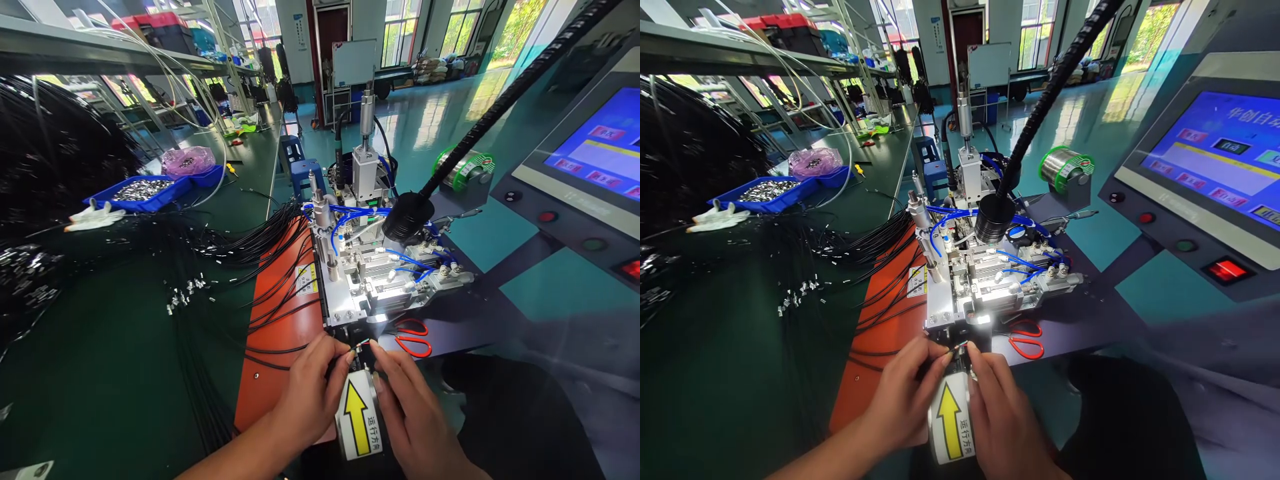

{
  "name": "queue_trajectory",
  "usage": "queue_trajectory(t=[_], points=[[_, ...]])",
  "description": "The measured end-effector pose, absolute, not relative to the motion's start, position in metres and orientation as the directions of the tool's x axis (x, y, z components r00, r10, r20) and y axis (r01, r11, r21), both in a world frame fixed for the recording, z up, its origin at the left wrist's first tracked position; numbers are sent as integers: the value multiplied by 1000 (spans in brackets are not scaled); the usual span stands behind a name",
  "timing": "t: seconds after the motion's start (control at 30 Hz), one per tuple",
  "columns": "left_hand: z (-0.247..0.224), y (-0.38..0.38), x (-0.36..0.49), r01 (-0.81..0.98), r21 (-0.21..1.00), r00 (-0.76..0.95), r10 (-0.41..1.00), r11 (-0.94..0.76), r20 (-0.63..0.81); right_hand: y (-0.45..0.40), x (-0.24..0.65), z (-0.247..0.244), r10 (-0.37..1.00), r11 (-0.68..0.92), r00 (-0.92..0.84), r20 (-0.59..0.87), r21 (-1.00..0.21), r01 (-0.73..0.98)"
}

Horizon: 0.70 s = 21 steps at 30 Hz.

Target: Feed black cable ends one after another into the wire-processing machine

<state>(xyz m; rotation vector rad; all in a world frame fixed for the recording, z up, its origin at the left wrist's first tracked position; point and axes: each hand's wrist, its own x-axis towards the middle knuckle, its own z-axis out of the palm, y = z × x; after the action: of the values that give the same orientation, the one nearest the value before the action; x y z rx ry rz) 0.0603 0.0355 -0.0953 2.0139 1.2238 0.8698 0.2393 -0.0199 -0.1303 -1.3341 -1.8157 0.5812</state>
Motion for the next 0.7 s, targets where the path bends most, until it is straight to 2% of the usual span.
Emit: queue_trajectory(t=[0.37,0.7], points=[[-98,36,58,497,778,374,904,-384,208,3,235,-114,953,260,7,304,-824,504],[-91,36,59,510,775,407,899,-372,164,7,234,-110,935,299,27,353,-829,473]])
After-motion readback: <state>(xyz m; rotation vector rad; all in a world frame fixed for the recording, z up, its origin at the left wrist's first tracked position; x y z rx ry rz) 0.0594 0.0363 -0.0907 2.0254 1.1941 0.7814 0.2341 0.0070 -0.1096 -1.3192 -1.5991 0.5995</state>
